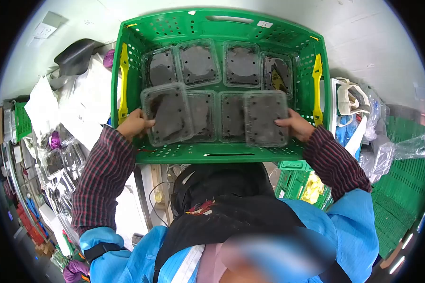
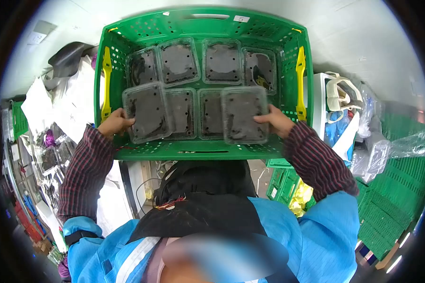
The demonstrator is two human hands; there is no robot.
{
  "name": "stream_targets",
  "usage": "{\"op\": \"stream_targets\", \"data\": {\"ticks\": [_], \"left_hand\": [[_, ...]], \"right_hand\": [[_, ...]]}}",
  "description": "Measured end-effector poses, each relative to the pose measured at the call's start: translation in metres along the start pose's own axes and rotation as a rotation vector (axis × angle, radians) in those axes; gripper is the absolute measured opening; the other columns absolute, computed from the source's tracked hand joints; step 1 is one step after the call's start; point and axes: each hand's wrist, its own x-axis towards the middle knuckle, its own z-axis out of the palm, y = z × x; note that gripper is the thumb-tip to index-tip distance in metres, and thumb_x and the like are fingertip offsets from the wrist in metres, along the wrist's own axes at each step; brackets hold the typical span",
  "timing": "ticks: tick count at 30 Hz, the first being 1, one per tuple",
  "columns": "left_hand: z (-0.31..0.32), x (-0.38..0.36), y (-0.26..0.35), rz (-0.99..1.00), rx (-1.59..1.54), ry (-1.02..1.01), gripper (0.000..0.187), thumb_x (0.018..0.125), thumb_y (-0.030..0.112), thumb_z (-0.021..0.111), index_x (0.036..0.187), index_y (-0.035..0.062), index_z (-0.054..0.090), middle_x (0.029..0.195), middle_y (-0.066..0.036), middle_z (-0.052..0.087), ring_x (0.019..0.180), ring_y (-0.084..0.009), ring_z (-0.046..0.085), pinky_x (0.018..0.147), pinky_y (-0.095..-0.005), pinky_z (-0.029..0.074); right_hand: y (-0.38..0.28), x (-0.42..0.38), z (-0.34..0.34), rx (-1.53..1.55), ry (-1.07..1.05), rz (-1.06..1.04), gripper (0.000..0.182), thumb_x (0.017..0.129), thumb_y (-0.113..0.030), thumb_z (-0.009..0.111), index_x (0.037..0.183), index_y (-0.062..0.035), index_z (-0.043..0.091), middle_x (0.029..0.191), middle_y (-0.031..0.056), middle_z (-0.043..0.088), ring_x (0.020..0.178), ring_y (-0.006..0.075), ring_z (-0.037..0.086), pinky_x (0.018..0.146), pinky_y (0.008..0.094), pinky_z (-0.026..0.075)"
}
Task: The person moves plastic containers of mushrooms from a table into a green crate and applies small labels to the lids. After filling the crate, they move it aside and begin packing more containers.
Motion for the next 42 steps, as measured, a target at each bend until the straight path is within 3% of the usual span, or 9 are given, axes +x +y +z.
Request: {"op": "stream_targets", "data": {"ticks": [5,9,15,17,23,27,34,38,42], "left_hand": [[-0.002,0.001,-0.016,-0.003,0.388,0.089,0.036,0.083,0.017,0.069,0.100,0.0003,0.043,0.087,-0.012,0.057,0.071,-0.0207,0.057,0.060,-0.0329,0.047],[0.022,0.018,-0.037,0.201,0.688,0.383,0.106,0.068,0.023,0.082,0.139,-0.0104,0.011,0.136,-0.034,0.032,0.114,-0.0429,0.050,0.092,-0.0464,0.047],[0.044,0.002,0.005,0.310,1.024,0.433,0.135,0.052,0.038,0.088,0.145,-0.0051,0.000,0.150,-0.026,0.016,0.131,-0.0446,0.032,0.108,-0.0467,0.032],[0.064,0.158,-0.093,0.646,0.804,0.698,0.118,0.060,0.044,0.084,0.146,-0.0015,0.016,0.149,-0.026,0.019,0.135,-0.0315,0.031,0.110,-0.0421,0.029],[0.050,0.020,-0.010,0.865,0.744,0.368,0.043,0.078,0.032,0.067,0.114,0.0096,0.063,0.098,-0.014,0.067,0.091,-0.0297,0.065,0.077,-0.0412,0.052],[0.053,-0.021,-0.004,1.343,-0.022,0.877,0.022,0.076,0.023,0.064,0.094,0.0110,0.066,0.087,-0.009,0.066,0.081,-0.0316,0.063,0.070,-0.0406,0.052],[0.007,-0.029,0.044,1.427,-0.644,0.772,0.010,0.073,0.013,0.064,0.081,0.0076,0.066,0.076,-0.010,0.066,0.072,-0.0289,0.064,0.065,-0.0384,0.051],[-0.028,-0.102,-0.087,1.465,-0.503,0.898,0.018,0.076,0.015,0.066,0.090,0.0040,0.067,0.080,-0.013,0.064,0.072,-0.0288,0.064,0.067,-0.0365,0.051],[-0.035,-0.144,-0.315,0.740,-0.479,1.114,0.024,0.079,0.011,0.071,0.101,0.0022,0.065,0.091,-0.010,0.068,0.081,-0.0187,0.065,0.076,-0.0302,0.051]], "right_hand": [[-0.011,-0.031,0.007,0.014,0.257,0.199,0.061,0.086,-0.006,0.062,0.136,0.0033,0.030,0.127,0.0168,0.049,0.112,0.0278,0.053,0.097,0.0419,0.043],[0.026,0.007,-0.026,-0.193,0.256,0.093,0.064,0.086,-0.010,0.064,0.139,-0.0020,0.030,0.127,0.0151,0.051,0.114,0.0270,0.052,0.094,0.0412,0.045],[0.028,0.034,-0.036,-0.598,0.498,-0.200,0.082,0.074,-0.009,0.073,0.140,0.0035,0.027,0.130,0.0223,0.048,0.119,0.0315,0.049,0.100,0.0389,0.040],[0.045,0.061,-0.067,-0.736,0.467,-0.469,0.085,0.071,-0.010,0.075,0.140,0.0038,0.027,0.135,0.0224,0.044,0.123,0.0309,0.046,0.102,0.0381,0.037],[-0.012,0.067,-0.017,-0.722,0.420,-0.474,0.064,0.081,-0.007,0.066,0.138,-0.0006,0.038,0.137,0.0175,0.038,0.122,0.0293,0.041,0.103,0.0372,0.034],[-0.073,0.025,0.124,-0.771,0.377,-0.685,0.054,0.085,-0.007,0.061,0.135,-0.0007,0.040,0.136,0.0133,0.041,0.119,0.0270,0.044,0.102,0.0372,0.035],[-0.081,-0.033,0.321,-0.911,0.120,-1.239,0.041,0.089,-0.005,0.055,0.128,0.0010,0.044,0.133,0.0132,0.044,0.120,0.0253,0.046,0.094,0.0367,0.041],[-0.072,-0.043,0.371,-0.908,-0.027,-1.414,0.033,0.084,0.002,0.056,0.117,0.0035,0.052,0.127,0.0161,0.047,0.115,0.0261,0.050,0.093,0.0369,0.042],[-0.051,-0.043,0.447,-1.122,-0.327,-1.351,0.028,0.075,0.003,0.059,0.103,0.0011,0.061,0.109,0.0153,0.057,0.102,0.0289,0.056,0.089,0.0380,0.044]]}}
